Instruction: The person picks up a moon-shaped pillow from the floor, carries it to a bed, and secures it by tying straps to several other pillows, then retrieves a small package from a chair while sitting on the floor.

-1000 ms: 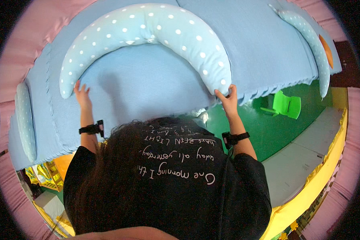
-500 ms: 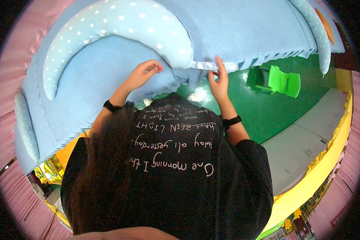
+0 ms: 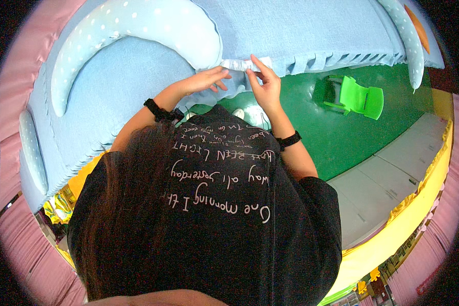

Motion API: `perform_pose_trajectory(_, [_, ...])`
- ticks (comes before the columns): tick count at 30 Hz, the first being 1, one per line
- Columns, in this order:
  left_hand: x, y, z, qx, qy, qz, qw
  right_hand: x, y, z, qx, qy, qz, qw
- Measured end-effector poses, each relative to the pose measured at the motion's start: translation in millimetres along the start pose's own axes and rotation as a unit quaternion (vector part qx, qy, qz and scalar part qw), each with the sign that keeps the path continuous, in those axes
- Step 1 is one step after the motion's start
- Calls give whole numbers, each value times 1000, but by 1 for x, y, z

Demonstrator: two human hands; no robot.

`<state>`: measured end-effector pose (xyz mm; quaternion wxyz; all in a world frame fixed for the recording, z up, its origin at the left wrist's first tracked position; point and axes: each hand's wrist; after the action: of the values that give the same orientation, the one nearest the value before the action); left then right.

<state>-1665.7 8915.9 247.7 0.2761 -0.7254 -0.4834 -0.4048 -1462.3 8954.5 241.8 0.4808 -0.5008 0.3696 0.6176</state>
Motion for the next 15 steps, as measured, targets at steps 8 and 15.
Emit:
perform_pose_trajectory(8, [-5,-4,17,95,73,-367,922,-17,-7,-8,-93,-152,-384,906])
perform_pose_trajectory(15, [-3,-6,24,140,37,-368,918,-26,-2,-11,-199,-214,-382,877])
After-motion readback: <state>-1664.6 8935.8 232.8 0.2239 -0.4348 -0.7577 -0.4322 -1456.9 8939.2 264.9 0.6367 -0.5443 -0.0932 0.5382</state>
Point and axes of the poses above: each hand's wrist, its own z-axis towards the middle knuckle, its own y-axis out of the palm, x = y × z, and after that the axes turned 1 degree about x, right-handed
